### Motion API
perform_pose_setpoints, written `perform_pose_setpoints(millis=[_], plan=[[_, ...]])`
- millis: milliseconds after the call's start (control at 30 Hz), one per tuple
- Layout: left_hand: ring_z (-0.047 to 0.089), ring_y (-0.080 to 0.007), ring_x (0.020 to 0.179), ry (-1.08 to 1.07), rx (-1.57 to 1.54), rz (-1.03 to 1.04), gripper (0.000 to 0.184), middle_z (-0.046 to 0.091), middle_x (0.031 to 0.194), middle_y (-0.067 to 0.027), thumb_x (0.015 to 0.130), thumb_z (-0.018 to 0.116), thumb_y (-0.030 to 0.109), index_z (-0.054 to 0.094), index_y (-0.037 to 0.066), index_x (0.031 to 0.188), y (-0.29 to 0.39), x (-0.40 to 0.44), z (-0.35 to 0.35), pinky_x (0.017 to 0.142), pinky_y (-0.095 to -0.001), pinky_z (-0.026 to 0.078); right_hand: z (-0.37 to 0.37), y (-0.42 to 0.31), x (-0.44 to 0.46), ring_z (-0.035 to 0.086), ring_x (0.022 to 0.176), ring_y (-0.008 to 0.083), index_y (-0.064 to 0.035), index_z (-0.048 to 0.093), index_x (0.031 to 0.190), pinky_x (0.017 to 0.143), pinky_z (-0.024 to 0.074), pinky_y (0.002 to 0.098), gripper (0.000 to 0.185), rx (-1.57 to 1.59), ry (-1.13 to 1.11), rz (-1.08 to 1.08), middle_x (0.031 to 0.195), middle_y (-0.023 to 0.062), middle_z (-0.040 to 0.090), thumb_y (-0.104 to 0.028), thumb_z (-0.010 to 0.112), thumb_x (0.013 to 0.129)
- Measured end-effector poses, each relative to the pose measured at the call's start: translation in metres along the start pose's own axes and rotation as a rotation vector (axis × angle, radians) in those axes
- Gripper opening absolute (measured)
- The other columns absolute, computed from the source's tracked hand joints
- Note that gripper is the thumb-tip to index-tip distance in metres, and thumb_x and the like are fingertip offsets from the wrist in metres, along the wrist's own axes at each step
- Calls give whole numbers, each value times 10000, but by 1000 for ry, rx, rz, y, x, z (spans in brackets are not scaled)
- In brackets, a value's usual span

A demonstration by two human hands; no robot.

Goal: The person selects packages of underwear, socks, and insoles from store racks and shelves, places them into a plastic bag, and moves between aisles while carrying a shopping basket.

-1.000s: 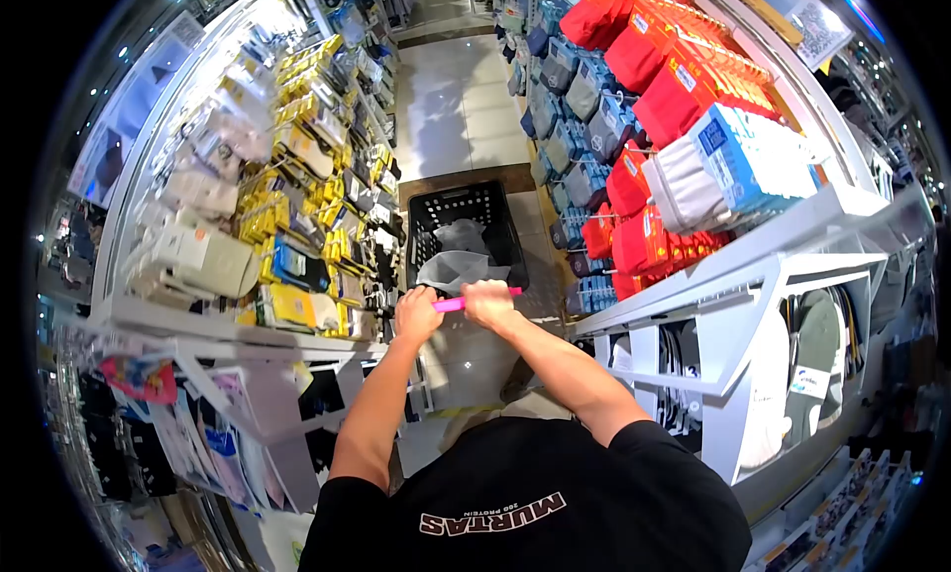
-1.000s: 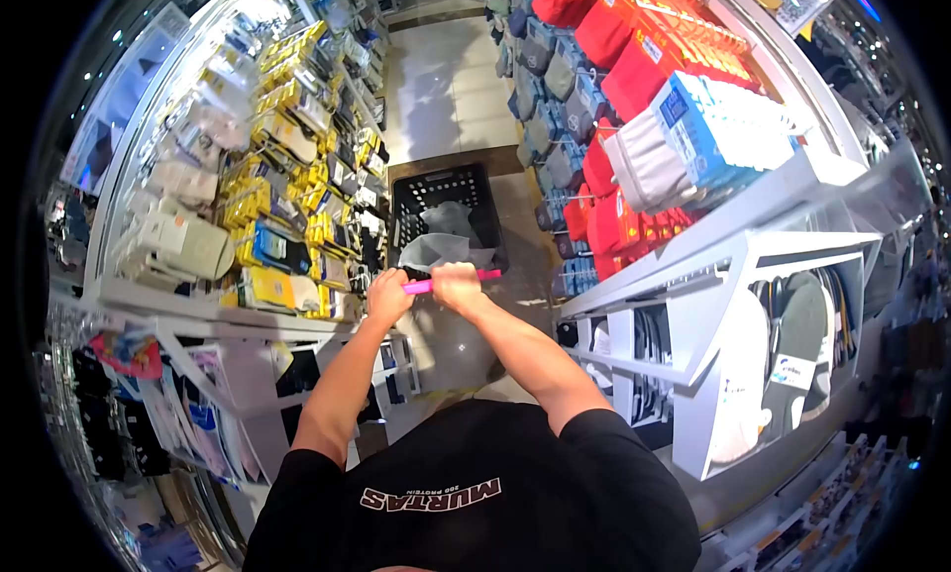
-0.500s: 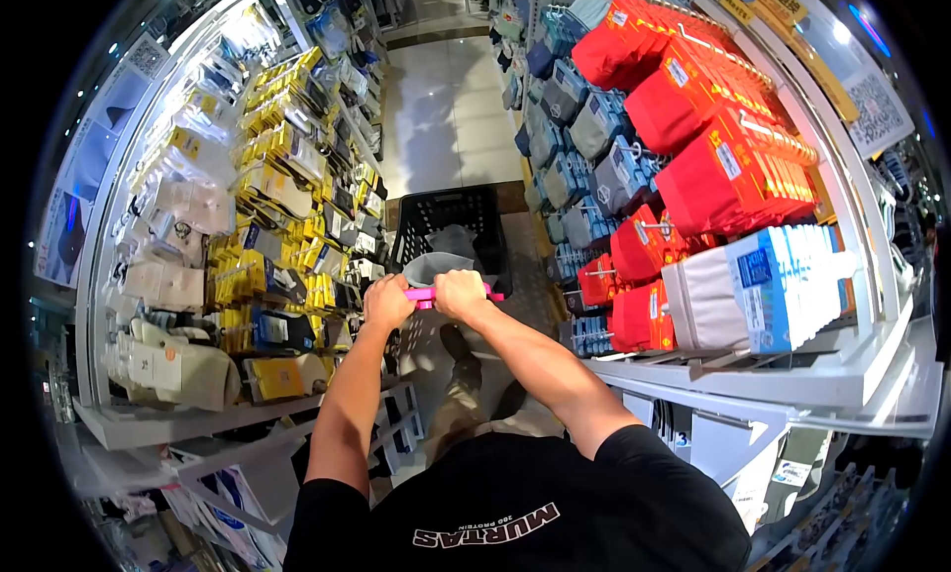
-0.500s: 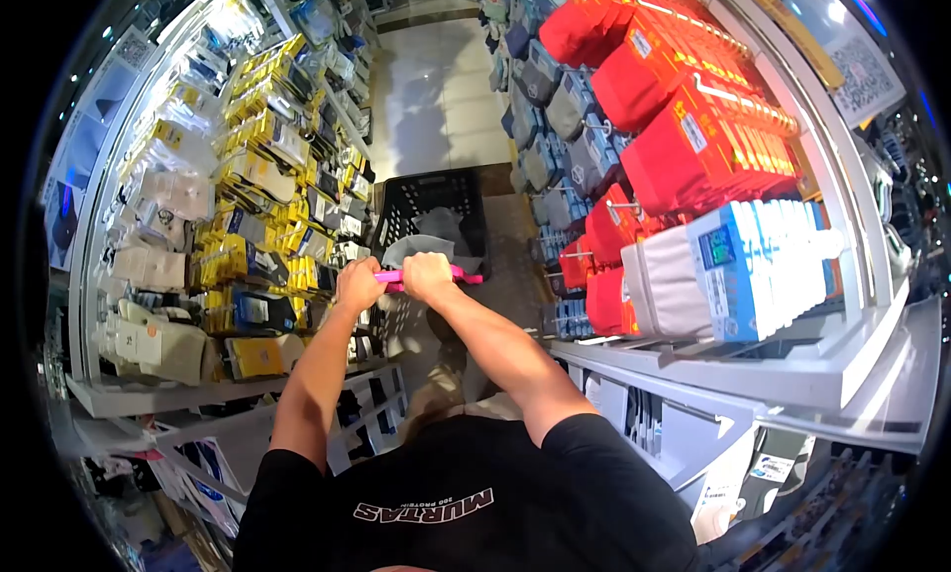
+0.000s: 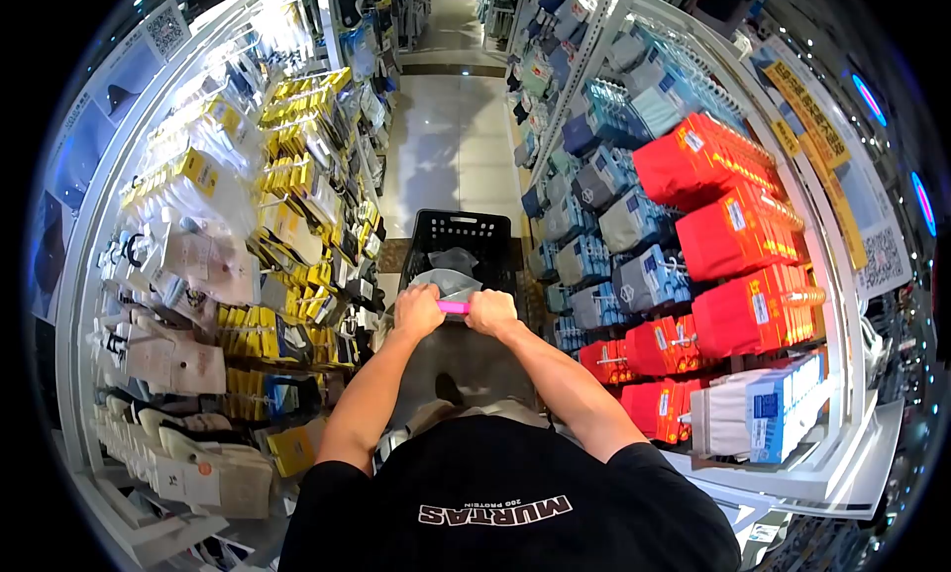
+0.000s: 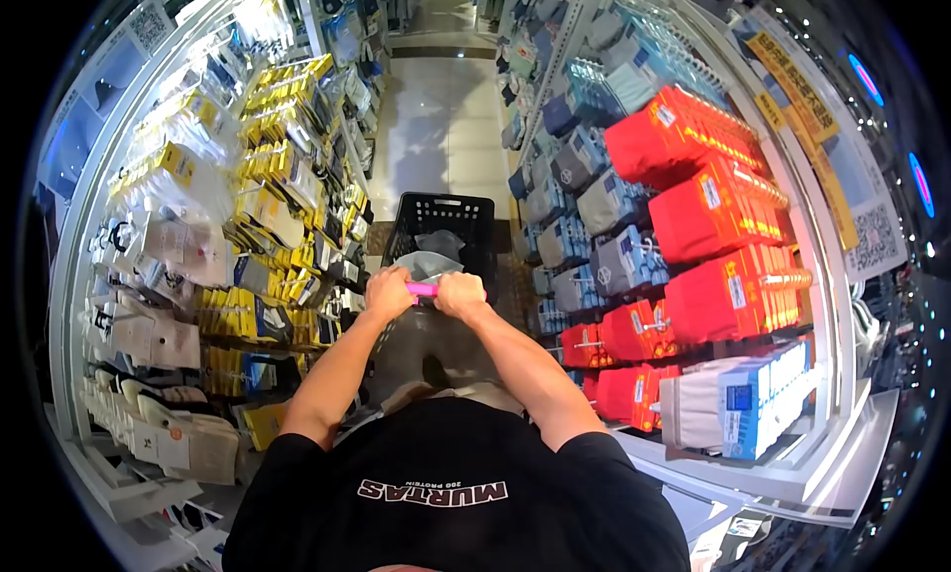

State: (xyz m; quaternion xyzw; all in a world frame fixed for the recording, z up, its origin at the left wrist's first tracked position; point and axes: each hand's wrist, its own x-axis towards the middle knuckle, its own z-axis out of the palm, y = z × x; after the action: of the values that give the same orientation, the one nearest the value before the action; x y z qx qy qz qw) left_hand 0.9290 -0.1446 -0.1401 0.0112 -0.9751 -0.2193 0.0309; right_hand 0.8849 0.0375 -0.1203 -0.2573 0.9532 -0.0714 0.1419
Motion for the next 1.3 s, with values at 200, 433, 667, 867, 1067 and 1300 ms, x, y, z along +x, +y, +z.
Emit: perform_pose_setpoints(millis=[200, 433, 667, 867, 1067, 1300], plan=[[651, -352, 1013, -241, -268, 79, 297, 695, 1053, -166, 799, 734, 259, 710, 48, 1006, 37, 38, -50, 872, -441, 512, -22, 11, 36, 723, 785, 321, -129, 745, 883, 712, 578, 436, 247, 4, 14, 2, 845, 144, 732, -321, 706, 733], [661, -201, 699, 183, -1193, 606, 124, 690, 830, -115, 867, 712, 54, 685, -54, 922, 143, 28, -245, 647, -307, 511, -36, 35, 92, 724, 769, 327, -125, 757, 811, 693, 579, 431, 230, 83, -48, 20, 811, 160, 726, -336, 704, 739], [634, -262, 836, 296, -2045, 1212, 117, 650, 885, -112, 897, 685, 161, 624, 67, 929, 162, 18, -327, 668, -356, 526, -45, 55, 148, 712, 754, 343, -135, 753, 836, 703, 569, 453, 209, -6, 91, 55, 776, 151, 718, -299, 684, 726], [648, -319, 896, -75, -1972, 1059, 102, 643, 1006, -113, 953, 627, 164, 646, 66, 968, 167, 71, -345, 744, -406, 579, -61, 81, 202, 714, 721, 336, -109, 742, 791, 671, 571, 445, 222, -9, 127, 21, 747, 159, 711, -315, 700, 720], [629, -259, 831, 121, -1788, 1044, 80, 666, 908, -87, 903, 680, 142, 635, 80, 925, 183, 163, -315, 698, -371, 548, -72, 101, 254, 714, 710, 340, -97, 735, 768, 651, 569, 456, 232, 50, 143, -2, 748, 173, 709, -323, 706, 724], [639, -268, 826, 182, -1478, 1290, 93, 683, 916, -113, 899, 650, 101, 718, 49, 936, 257, 248, -257, 700, -377, 539, -88, 129, 306, 711, 692, 353, -120, 740, 761, 653, 575, 448, 206, 55, 170, -2, 729, 171, 705, -314, 676, 747]])
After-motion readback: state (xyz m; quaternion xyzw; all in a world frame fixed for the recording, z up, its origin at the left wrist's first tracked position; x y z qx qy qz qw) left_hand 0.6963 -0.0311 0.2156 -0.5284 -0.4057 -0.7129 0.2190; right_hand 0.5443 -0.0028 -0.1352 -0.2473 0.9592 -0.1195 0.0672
